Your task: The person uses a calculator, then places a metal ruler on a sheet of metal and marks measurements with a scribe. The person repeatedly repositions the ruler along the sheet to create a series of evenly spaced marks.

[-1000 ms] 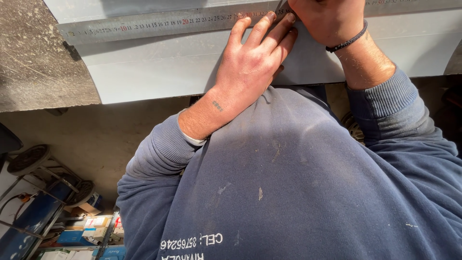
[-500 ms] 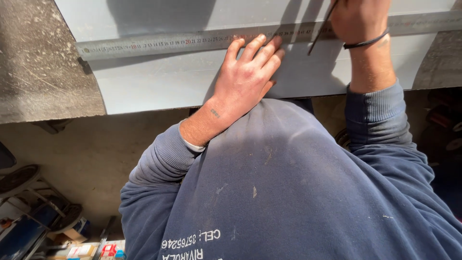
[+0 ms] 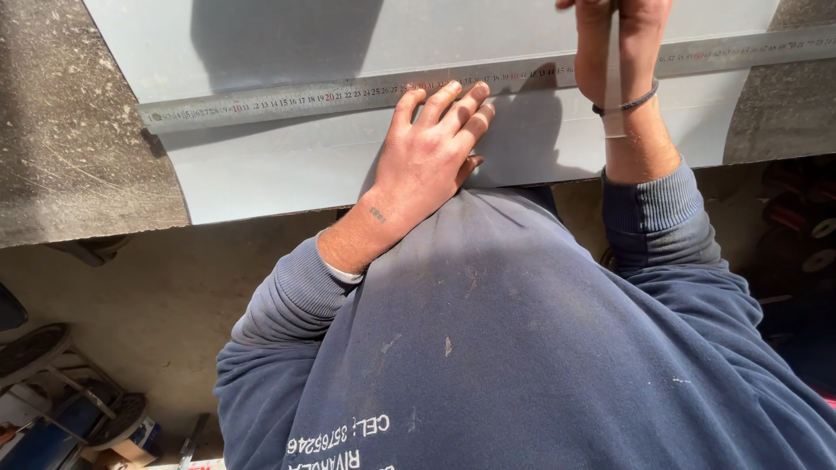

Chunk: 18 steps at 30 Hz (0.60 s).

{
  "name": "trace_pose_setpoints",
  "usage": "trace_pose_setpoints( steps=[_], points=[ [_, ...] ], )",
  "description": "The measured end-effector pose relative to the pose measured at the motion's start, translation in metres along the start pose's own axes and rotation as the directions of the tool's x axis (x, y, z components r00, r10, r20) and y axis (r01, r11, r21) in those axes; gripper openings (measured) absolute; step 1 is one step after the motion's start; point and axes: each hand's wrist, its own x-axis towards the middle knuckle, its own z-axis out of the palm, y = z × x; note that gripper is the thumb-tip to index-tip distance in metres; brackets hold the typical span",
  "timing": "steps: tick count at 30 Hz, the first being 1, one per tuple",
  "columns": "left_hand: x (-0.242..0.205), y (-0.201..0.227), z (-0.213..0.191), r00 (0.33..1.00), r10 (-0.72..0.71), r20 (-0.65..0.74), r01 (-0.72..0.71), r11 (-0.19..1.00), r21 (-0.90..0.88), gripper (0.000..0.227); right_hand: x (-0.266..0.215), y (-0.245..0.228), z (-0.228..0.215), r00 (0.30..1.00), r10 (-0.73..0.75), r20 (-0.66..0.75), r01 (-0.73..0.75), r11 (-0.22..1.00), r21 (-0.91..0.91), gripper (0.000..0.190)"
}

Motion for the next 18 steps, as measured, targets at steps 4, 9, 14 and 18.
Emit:
trace_pose_setpoints(
  steps=[4,9,14,18],
  points=[
    [0.000,0.001,-0.002,1.000,0.000,0.013,0.000,1.000,0.001,0.061,-0.004,-0.023,0.007,0.986,0.118,0.114,-0.161,0.839,0.520,0.042],
    [0.000,0.001,0.001,1.000,0.009,0.001,-0.009,1.000,0.019,0.062,-0.027,0.002,0.019,0.951,0.226,0.211,-0.304,0.807,0.506,0.040],
    [0.004,0.009,0.012,0.999,0.029,0.042,-0.033,0.994,0.107,0.060,-0.024,-0.005,0.021,0.931,0.278,0.236,-0.357,0.828,0.432,0.036],
    [0.014,0.020,0.034,0.979,0.201,0.021,-0.202,0.970,0.137,0.041,-0.024,-0.008,0.023,0.952,0.219,0.216,-0.289,0.876,0.386,0.025]
  ],
)
